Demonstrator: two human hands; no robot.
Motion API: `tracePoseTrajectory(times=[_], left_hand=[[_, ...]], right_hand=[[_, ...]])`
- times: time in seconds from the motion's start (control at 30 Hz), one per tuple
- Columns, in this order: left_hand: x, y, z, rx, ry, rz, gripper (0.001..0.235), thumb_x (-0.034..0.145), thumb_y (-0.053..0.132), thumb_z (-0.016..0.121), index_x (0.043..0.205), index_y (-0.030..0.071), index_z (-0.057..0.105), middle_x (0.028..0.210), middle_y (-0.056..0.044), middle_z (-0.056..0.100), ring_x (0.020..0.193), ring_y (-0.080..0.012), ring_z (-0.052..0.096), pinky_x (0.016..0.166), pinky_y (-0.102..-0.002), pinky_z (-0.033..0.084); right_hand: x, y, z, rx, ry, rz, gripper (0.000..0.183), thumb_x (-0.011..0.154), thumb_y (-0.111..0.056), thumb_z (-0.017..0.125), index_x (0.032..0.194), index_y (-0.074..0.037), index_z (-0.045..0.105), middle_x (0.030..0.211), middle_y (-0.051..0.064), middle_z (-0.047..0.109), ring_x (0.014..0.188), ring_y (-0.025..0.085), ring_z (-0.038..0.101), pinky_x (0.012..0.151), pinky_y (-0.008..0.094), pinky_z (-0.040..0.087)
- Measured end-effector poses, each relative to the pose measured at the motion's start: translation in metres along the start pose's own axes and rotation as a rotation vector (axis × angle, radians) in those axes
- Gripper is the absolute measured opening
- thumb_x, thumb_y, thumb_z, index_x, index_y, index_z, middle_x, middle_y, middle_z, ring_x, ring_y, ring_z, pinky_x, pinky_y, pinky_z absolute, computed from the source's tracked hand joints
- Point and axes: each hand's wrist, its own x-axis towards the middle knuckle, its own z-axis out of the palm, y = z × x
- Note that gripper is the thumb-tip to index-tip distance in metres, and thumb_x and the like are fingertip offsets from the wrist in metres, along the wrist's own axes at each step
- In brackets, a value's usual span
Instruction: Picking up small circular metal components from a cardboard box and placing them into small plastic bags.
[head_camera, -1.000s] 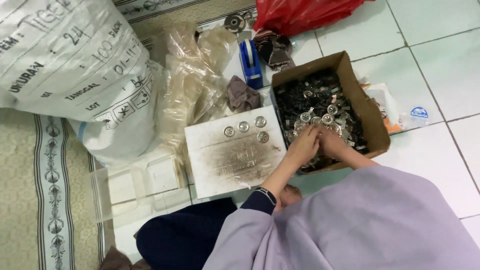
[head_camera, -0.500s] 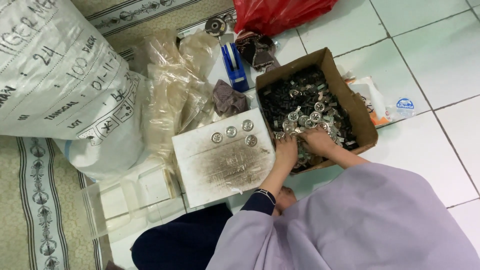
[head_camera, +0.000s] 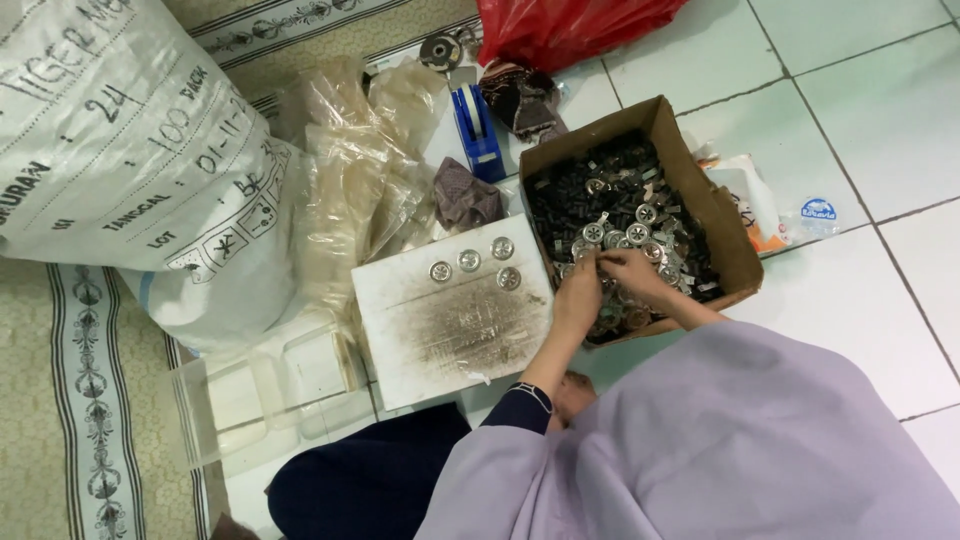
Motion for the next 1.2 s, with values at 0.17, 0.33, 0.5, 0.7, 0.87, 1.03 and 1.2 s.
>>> tracePoseTrajectory(times=[0.17, 0.33, 0.5, 0.7, 0.87, 1.03, 1.2], left_hand=[[0.012, -0.003, -0.045, -0.586, -0.058, -0.241, 0.036, 0.102, 0.005, 0.05, 0.137, -0.004, 0.054, 0.123, -0.026, 0.064, 0.106, -0.0413, 0.069, 0.083, -0.042, 0.06], [0.001, -0.048, -0.077, -0.645, 0.139, -0.124, 0.025, 0.104, 0.011, 0.055, 0.125, 0.0, 0.064, 0.109, -0.018, 0.068, 0.101, -0.0339, 0.07, 0.086, -0.038, 0.058], [-0.033, -0.104, -0.155, -0.443, 0.149, -0.006, 0.014, 0.101, 0.01, 0.063, 0.114, 0.008, 0.07, 0.101, -0.008, 0.073, 0.096, -0.0231, 0.072, 0.087, -0.034, 0.057], [-0.076, -0.163, -0.147, -0.278, 0.258, -0.065, 0.02, 0.1, 0.01, 0.065, 0.117, 0.002, 0.067, 0.102, -0.016, 0.072, 0.098, -0.0301, 0.072, 0.088, -0.038, 0.058], [-0.075, -0.162, -0.14, -0.217, 0.325, -0.109, 0.029, 0.095, 0.018, 0.07, 0.119, 0.003, 0.065, 0.101, -0.016, 0.069, 0.098, -0.0322, 0.069, 0.087, -0.042, 0.057], [-0.076, -0.166, -0.135, 0.009, 0.367, 0.021, 0.038, 0.087, 0.027, 0.074, 0.116, 0.005, 0.067, 0.114, -0.016, 0.064, 0.111, -0.0342, 0.063, 0.092, -0.044, 0.052], [-0.077, -0.173, -0.12, 0.054, 0.37, 0.061, 0.026, 0.087, 0.028, 0.068, 0.107, 0.014, 0.075, 0.12, -0.016, 0.067, 0.119, -0.0334, 0.062, 0.093, -0.044, 0.049]], right_hand=[[0.001, -0.028, 0.004, 0.246, 0.028, 0.101, 0.022, 0.095, -0.02, 0.072, 0.109, -0.004, 0.075, 0.099, 0.016, 0.075, 0.093, 0.028, 0.071, 0.082, 0.04, 0.055], [0.003, -0.06, 0.028, 0.289, -0.057, 0.003, 0.017, 0.09, -0.019, 0.08, 0.098, -0.006, 0.072, 0.084, 0.007, 0.074, 0.081, 0.015, 0.071, 0.074, 0.026, 0.053], [-0.015, -0.098, 0.088, -0.253, -0.151, -0.395, 0.018, 0.091, -0.019, 0.078, 0.107, -0.009, 0.079, 0.095, 0.015, 0.079, 0.095, 0.032, 0.075, 0.092, 0.045, 0.053], [-0.024, -0.141, 0.151, -0.807, -0.177, -0.663, 0.028, 0.095, -0.03, 0.064, 0.121, -0.02, 0.071, 0.097, 0.005, 0.08, 0.094, 0.024, 0.073, 0.1, 0.048, 0.039], [-0.004, -0.131, 0.166, -0.895, -0.162, -0.636, 0.027, 0.091, -0.034, 0.065, 0.116, -0.022, 0.069, 0.089, 0.0, 0.077, 0.092, 0.022, 0.071, 0.094, 0.043, 0.041], [0.0, -0.122, 0.153, -1.052, -0.127, -0.717, 0.039, 0.094, -0.034, 0.061, 0.128, -0.018, 0.067, 0.114, 0.007, 0.072, 0.11, 0.025, 0.066, 0.096, 0.044, 0.043], [0.008, -0.093, 0.145, -0.964, 0.104, -1.251, 0.022, 0.093, -0.037, 0.066, 0.102, -0.02, 0.074, 0.105, 0.003, 0.072, 0.102, 0.023, 0.068, 0.09, 0.043, 0.045]])
